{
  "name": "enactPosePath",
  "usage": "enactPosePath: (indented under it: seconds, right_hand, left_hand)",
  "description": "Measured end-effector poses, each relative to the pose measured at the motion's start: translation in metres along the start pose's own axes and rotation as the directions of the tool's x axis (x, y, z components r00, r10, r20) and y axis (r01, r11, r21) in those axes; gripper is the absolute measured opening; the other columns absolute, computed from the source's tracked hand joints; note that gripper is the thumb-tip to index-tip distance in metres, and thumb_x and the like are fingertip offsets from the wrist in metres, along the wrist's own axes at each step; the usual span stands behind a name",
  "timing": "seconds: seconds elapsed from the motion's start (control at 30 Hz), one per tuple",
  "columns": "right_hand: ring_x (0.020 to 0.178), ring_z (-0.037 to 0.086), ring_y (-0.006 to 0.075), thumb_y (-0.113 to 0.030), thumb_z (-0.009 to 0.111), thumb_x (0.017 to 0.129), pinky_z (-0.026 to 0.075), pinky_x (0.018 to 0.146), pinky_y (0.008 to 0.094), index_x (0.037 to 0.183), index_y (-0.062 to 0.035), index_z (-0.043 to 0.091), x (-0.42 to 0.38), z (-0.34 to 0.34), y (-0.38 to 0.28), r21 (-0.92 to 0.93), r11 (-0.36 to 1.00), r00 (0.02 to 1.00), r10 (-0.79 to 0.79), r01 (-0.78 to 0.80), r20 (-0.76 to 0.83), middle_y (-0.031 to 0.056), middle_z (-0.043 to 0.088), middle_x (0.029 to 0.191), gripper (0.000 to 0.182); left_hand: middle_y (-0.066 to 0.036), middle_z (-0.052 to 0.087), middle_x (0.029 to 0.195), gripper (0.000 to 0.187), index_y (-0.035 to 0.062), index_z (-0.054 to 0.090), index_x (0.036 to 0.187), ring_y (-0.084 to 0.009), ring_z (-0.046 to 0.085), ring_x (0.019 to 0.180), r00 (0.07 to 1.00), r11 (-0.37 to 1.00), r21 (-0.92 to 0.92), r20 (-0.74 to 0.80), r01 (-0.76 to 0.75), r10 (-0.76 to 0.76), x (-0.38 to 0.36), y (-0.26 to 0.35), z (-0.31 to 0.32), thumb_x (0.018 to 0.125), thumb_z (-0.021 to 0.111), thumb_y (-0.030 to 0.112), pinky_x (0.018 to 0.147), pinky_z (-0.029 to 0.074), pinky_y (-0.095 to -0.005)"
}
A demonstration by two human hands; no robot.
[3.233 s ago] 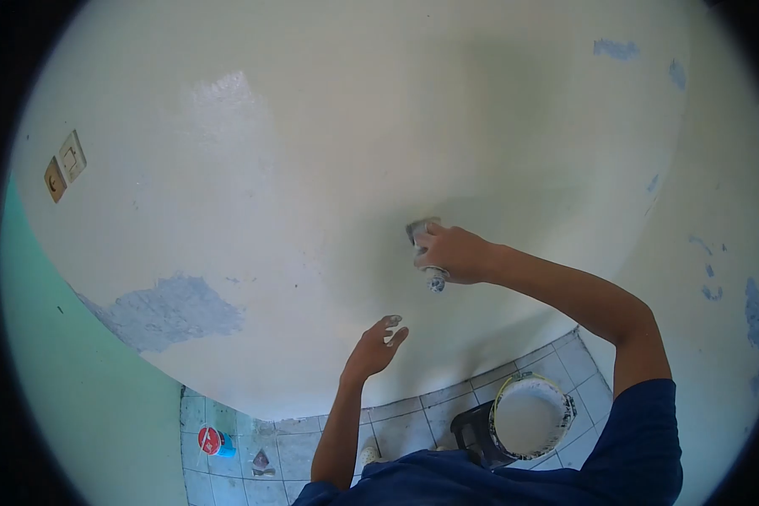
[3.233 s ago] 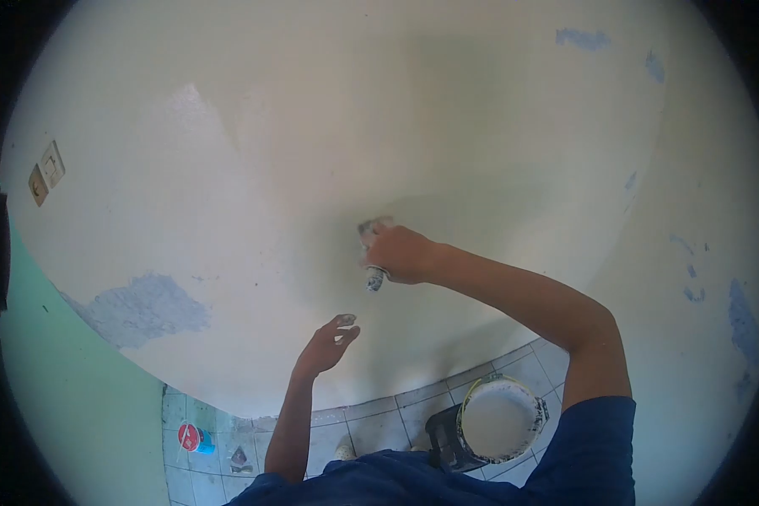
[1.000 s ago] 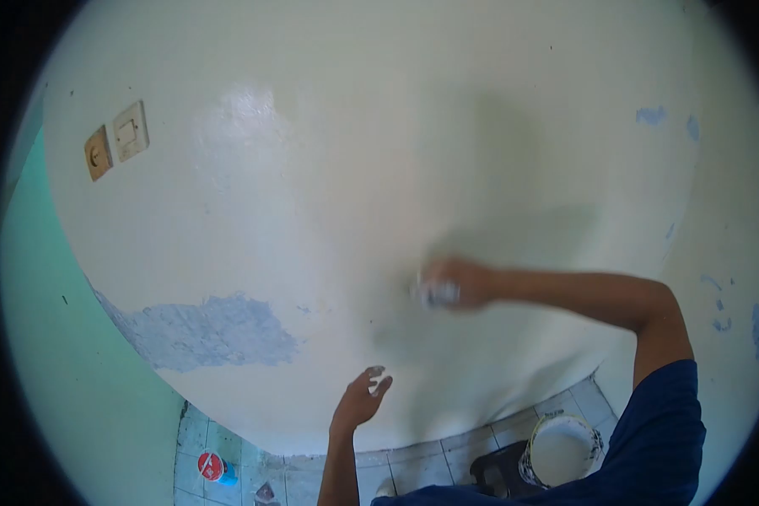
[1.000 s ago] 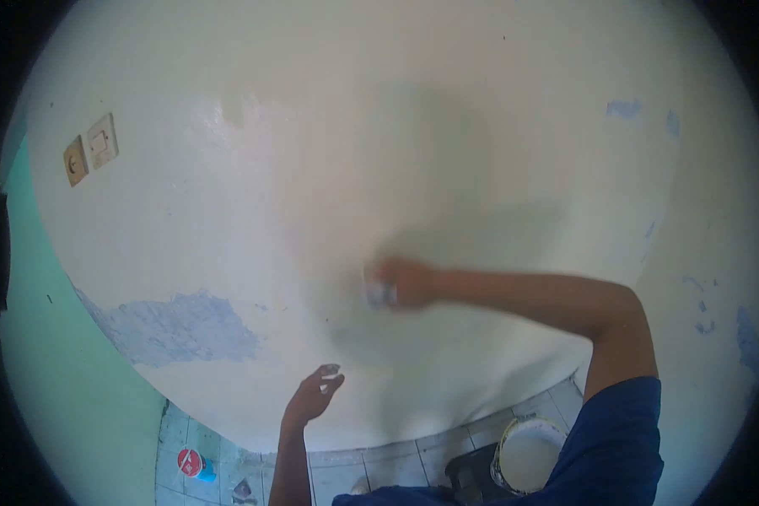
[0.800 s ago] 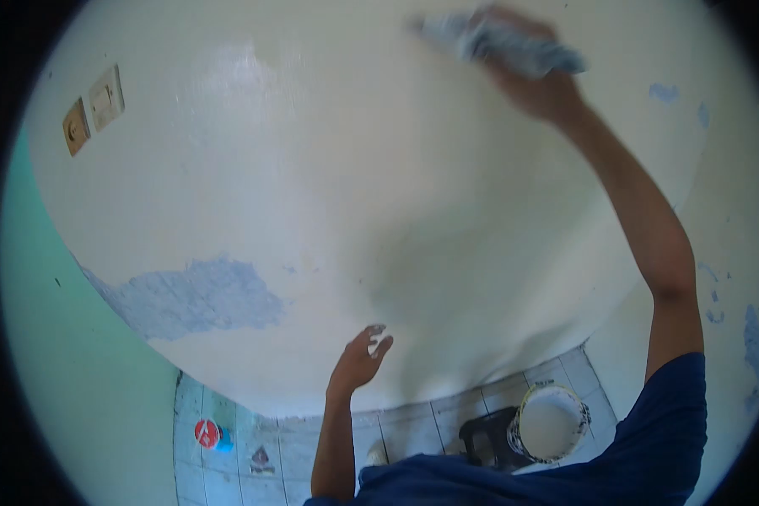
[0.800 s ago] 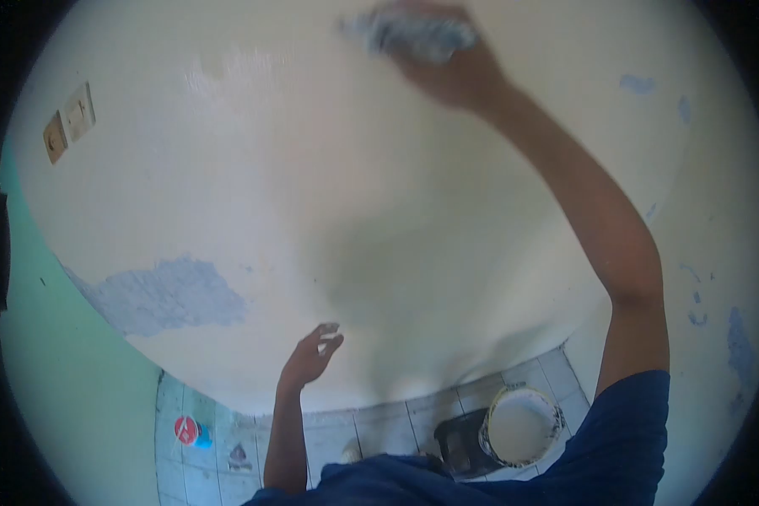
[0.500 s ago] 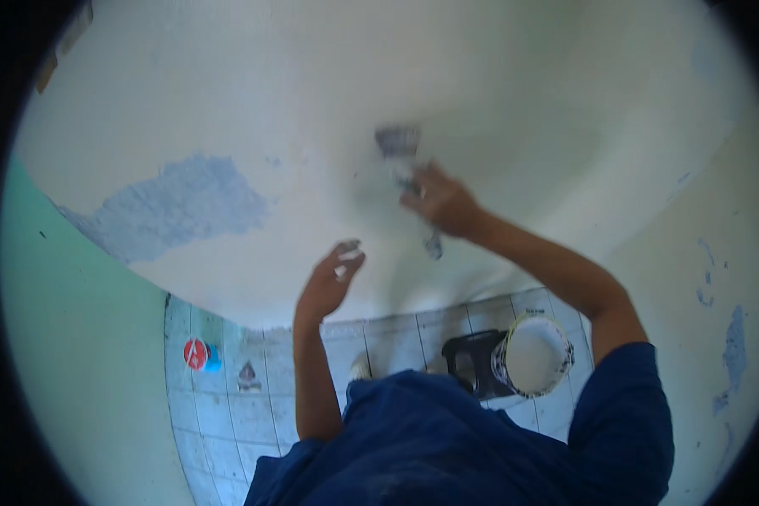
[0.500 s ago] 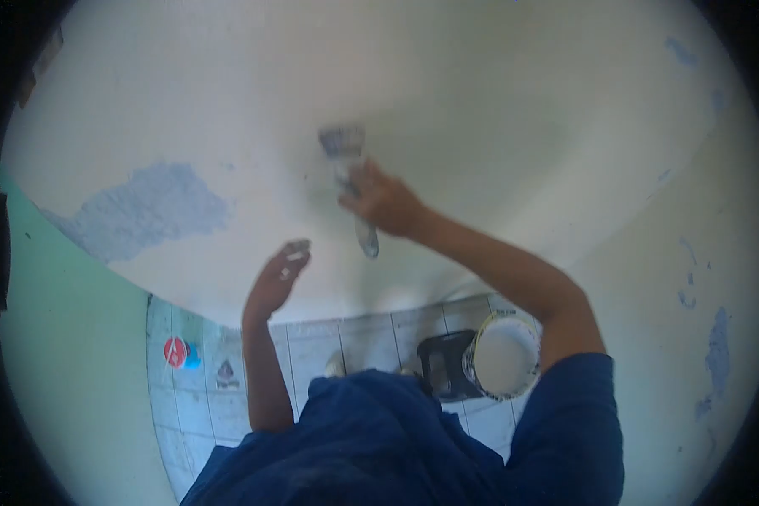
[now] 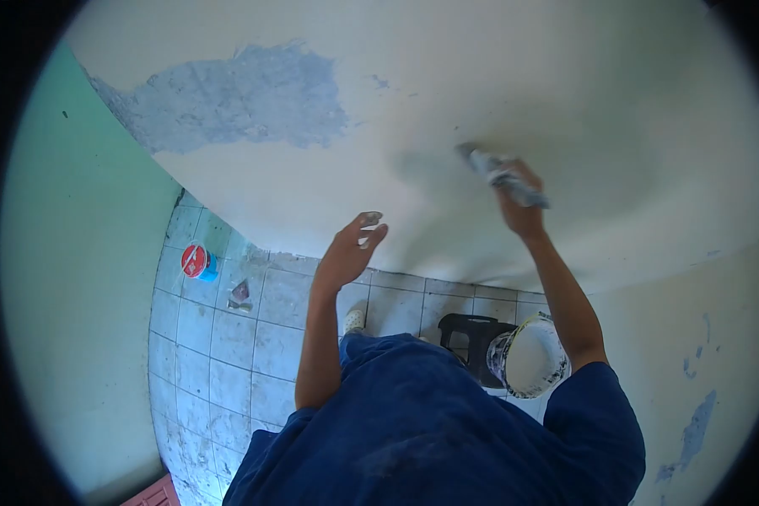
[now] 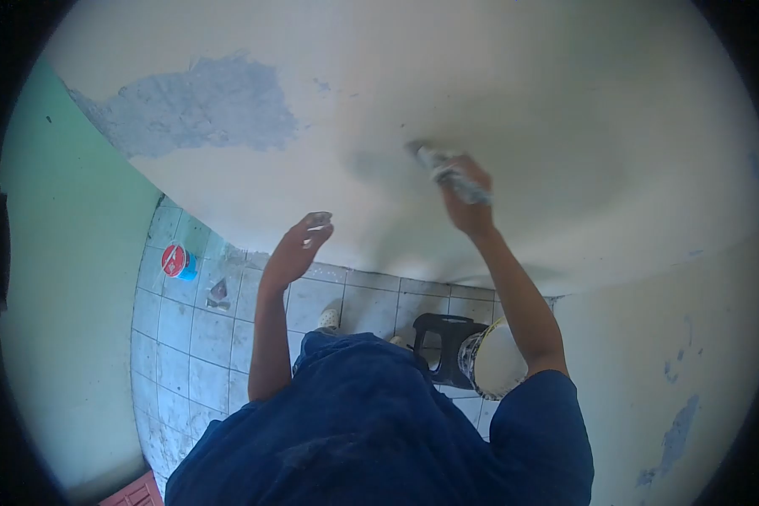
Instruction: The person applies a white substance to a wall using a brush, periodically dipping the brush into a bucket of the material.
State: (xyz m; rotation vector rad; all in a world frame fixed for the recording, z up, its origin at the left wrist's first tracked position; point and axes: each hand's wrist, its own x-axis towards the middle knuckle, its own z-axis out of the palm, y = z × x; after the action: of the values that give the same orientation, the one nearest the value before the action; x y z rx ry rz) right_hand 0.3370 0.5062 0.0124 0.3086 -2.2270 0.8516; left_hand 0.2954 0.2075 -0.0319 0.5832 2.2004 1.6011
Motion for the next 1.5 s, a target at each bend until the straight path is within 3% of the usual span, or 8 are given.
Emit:
enactPosePath:
  seconds: [0.23,0.33,0.53,0.63,0.7,0.8,1.0,1.5]
  right_hand:
    - [0.086,0.057,0.0136,0.001,0.061,0.077,0.046,0.079,0.0286,0.092,0.0006,0.059,-0.109,-0.020,-0.031,0.159,0.826,0.688,0.543,-0.541,-0.481,0.0069,0.061,0.086,0.014]
    - [0.094,0.055,0.0142,-0.001,0.058,0.080,0.048,0.078,0.0297,0.102,-0.0011,0.055,-0.229,-0.021,-0.016,0.599,0.541,0.174,0.810,-0.590,-0.561,0.0075,0.057,0.100,0.023]
    - [0.092,0.057,0.0198,-0.004,0.058,0.082,0.050,0.084,0.0311,0.101,0.0009,0.054,-0.398,-0.084,-0.071,0.862,0.417,-0.430,0.748,-0.288,-0.506,0.0105,0.055,0.098,0.020]
    - [0.103,0.052,0.0201,-0.011,0.054,0.085,0.052,0.084,0.0367,0.110,-0.0007,0.050,-0.491,-0.091,-0.094,0.161,0.150,-0.019,0.671,-0.975,-0.741,0.0094,0.050,0.109,0.027]
    - [0.096,0.055,0.0185,-0.005,0.058,0.080,0.053,0.080,0.0364,0.096,-0.0041,0.055,-0.486,-0.085,-0.083,0.762,0.484,-0.464,0.605,-0.432,-0.647,0.0095,0.053,0.102,0.016]
    - [0.086,0.059,0.0176,0.001,0.057,0.077,0.054,0.078,0.0401,0.085,-0.0040,0.056,-0.475,-0.109,-0.083,0.809,0.476,-0.624,0.526,-0.346,-0.577,0.0075,0.058,0.089,0.010]
    - [0.071,0.059,0.0146,-0.002,0.059,0.074,0.048,0.066,0.0274,0.078,-0.0024,0.062,-0.542,-0.099,-0.047,0.473,0.164,-0.332,0.518,-0.866,-0.788,0.0051,0.064,0.079,0.005]
    - [0.082,0.062,0.0298,-0.016,0.065,0.068,0.048,0.073,0.0380,0.089,-0.0038,0.063,-0.651,-0.074,0.072,0.304,-0.022,-0.165,0.876,-0.952,-0.454,0.0144,0.064,0.082,0.025]
  left_hand:
    - [-0.020,0.054,0.118,0.043,0.0003,0.049,0.119,-0.0317,0.056,0.107,0.983,0.996,0.057,0.166,0.068,-0.076,0.011,-0.017,0.025,0.089,0.053,0.031,0.089,0.044,-0.0374]
    - [-0.020,0.055,0.118,0.044,-0.0010,0.048,0.119,-0.0317,0.055,0.108,0.945,0.993,0.106,0.317,0.048,-0.080,0.022,-0.016,0.050,0.089,0.054,0.031,0.090,0.044,-0.0373]
    - [-0.020,0.055,0.117,0.046,-0.0027,0.048,0.119,-0.0298,0.056,0.107,0.750,0.976,0.197,0.658,-0.093,-0.061,0.029,-0.004,0.163,0.089,0.055,0.031,0.091,0.042,-0.0358]
    - [-0.020,0.055,0.117,0.049,-0.0022,0.047,0.121,-0.0300,0.056,0.106,0.563,0.961,0.180,0.826,-0.208,-0.032,0.018,-0.009,0.245,0.089,0.054,0.034,0.091,0.042,-0.0358]
    - [-0.020,0.055,0.118,0.050,-0.0020,0.046,0.121,-0.0305,0.056,0.106,0.450,0.944,0.229,0.887,-0.239,-0.101,0.026,-0.028,0.296,0.088,0.054,0.035,0.090,0.043,-0.0360]
    - [-0.022,0.054,0.120,0.053,-0.0013,0.045,0.124,-0.0317,0.056,0.107,0.309,0.916,0.256,0.938,-0.308,-0.158,0.006,-0.047,0.371,0.087,0.055,0.036,0.089,0.043,-0.0361]
    - [-0.024,0.049,0.123,0.057,-0.0053,0.042,0.124,-0.0355,0.048,0.116,0.215,0.855,0.212,0.969,-0.474,-0.121,-0.042,-0.108,0.455,0.086,0.055,0.034,0.096,0.038,-0.0387]
    - [-0.022,0.053,0.118,0.050,-0.0011,0.047,0.121,-0.0368,0.051,0.109,0.274,0.739,0.439,0.898,-0.511,-0.344,-0.053,-0.126,0.484,0.085,0.053,0.032,0.093,0.040,-0.0411]
